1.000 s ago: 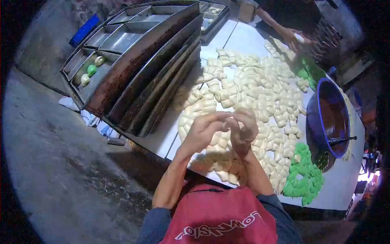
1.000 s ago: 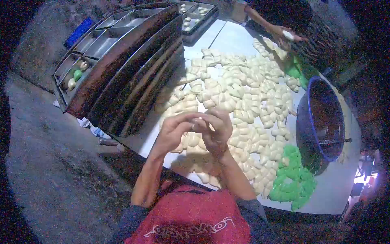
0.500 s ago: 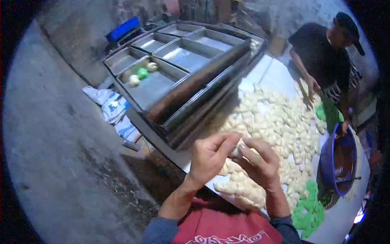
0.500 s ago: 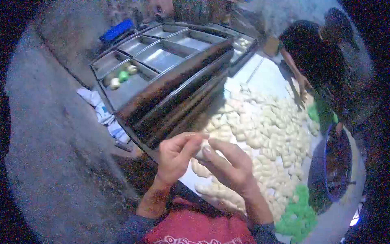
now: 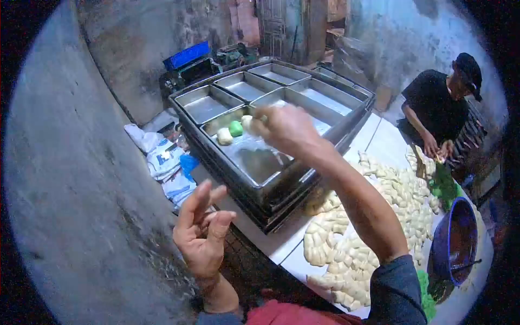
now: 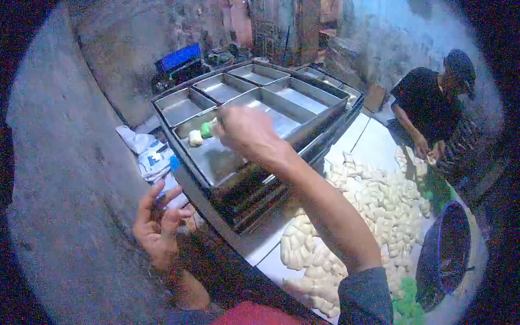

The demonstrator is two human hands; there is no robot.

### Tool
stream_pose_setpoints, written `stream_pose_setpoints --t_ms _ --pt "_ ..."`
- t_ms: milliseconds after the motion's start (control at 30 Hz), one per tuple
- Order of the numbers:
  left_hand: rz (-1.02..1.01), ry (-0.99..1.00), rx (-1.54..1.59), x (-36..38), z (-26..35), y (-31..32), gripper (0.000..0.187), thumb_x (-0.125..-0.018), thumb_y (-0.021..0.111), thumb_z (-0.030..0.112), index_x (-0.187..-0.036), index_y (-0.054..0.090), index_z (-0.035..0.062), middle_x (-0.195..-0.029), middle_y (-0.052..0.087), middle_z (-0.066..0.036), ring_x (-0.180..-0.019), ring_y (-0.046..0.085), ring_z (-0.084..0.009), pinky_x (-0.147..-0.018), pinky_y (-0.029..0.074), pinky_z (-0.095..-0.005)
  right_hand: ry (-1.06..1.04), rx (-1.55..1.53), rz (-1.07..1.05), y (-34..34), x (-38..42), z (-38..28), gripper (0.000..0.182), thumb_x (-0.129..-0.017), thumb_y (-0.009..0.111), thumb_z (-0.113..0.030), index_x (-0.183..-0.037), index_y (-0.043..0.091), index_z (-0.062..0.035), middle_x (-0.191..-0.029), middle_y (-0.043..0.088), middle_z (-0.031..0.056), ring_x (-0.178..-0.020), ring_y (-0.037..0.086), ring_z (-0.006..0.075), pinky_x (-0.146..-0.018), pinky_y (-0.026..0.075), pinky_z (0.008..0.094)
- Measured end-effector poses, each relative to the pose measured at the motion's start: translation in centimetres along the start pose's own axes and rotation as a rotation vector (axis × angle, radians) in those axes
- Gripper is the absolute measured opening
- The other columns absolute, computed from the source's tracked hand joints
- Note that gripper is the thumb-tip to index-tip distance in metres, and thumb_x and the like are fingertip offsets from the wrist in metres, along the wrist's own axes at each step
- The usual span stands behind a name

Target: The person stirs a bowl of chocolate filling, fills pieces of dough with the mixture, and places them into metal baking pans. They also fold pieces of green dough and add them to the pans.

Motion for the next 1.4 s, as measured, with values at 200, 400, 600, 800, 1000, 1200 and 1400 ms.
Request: stream_pose_setpoints --t_ms 200,400,600,800,1000,1200,1400 --pt "0.035 -0.032 -0.087 0.4 -2.2 -4.1 0.041 -0.086 0.068 0.005 -0.124 0.055 -0.0042 -0.112 0.064 -0.019 -0.091 0.064 -0.0165 -0.075 0.054 -0.0266 -0.17 0.066 -0.171 1.5 -2.7 0.7 0.03 -0.076 0.066 -0.025 -0.098 0.068 -0.0052 -0.086 0.067 0.0217 -0.084 0.066 0.037 -0.075 0.052 0.0448" --pt "-0.055 -0.133 -0.081 0.5 -2.5 -3.8 0.035 -0.086 0.065 -0.001 -0.12 0.057 -0.0053 -0.107 0.066 -0.018 -0.089 0.065 -0.0188 -0.077 0.055 -0.0304 -0.277 -0.027 -0.279 3.1 -2.7 0.1 0.024 -0.08 0.06 -0.021 -0.096 0.069 -0.0061 -0.085 0.067 0.0222 -0.081 0.066 0.0381 -0.074 0.051 0.0455" --pt "-0.077 -0.061 -0.161 2.3 -2.7 -1.2 0.034 -0.091 0.06 0.01 -0.118 0.055 -0.0084 -0.099 0.065 -0.021 -0.086 0.066 -0.026 -0.073 0.056 -0.0305 -0.498 -0.292 0.067 4.8 -1.2 1.0 0.017 -0.079 0.057 -0.018 -0.088 0.068 -0.0075 -0.081 0.068 0.0169 -0.076 0.067 0.0364 -0.065 0.052 0.0466" --pt "-0.382 -0.042 -0.288 4.1 -6.5 1.9 0.064 -0.087 0.061 0.051 -0.125 0.053 0.0001 -0.108 0.064 -0.023 -0.081 0.066 -0.03 -0.058 0.055 -0.0357 -0.278 -0.325 0.742 -1.8 9.9 2.1 0.012 -0.074 0.06 -0.02 -0.077 0.061 -0.0089 -0.072 0.061 0.0106 -0.072 0.063 0.0306 -0.061 0.05 0.0431" --pt "-0.996 -0.402 -0.289 10.9 -5.9 13.0 0.033 -0.097 0.053 0.022 -0.118 0.059 -0.0022 -0.099 0.067 -0.021 -0.073 0.064 -0.0213 -0.063 0.055 -0.0313 0.359 -0.108 0.735 -2.5 38.0 7.8 0.015 -0.083 0.063 -0.017 -0.094 0.065 -0.0074 -0.075 0.061 0.0094 -0.066 0.062 0.027 -0.057 0.048 0.0395" --pt "-1.673 -0.562 -0.252 24.5 -7.6 24.5 0.037 -0.088 0.063 0.009 -0.122 0.056 -0.0045 -0.102 0.068 -0.018 -0.075 0.065 -0.0157 -0.066 0.051 -0.026 1.501 0.022 1.088 -0.4 68.7 3.1 0.02 -0.086 0.064 -0.014 -0.103 0.069 -0.0045 -0.086 0.069 0.0154 -0.073 0.067 0.019 -0.066 0.051 0.0318" --pt "-2.109 -0.203 -0.287 36.7 -5.7 34.1 0.035 -0.088 0.066 0.015 -0.12 0.06 0.0013 -0.1 0.069 -0.011 -0.075 0.068 -0.0166 -0.062 0.053 -0.0298 1.896 0.257 1.376 -2.7 83.7 -1.8 0.021 -0.089 0.063 -0.016 -0.104 0.067 -0.0021 -0.088 0.07 0.0112 -0.08 0.067 0.0187 -0.071 0.052 0.0314"
Point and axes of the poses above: each hand's wrist, its own x-axis away from the middle knuckle, its own y-axis out of the palm, z = x × y, the point moved 1 cm from there along -x, towards the middle knuckle
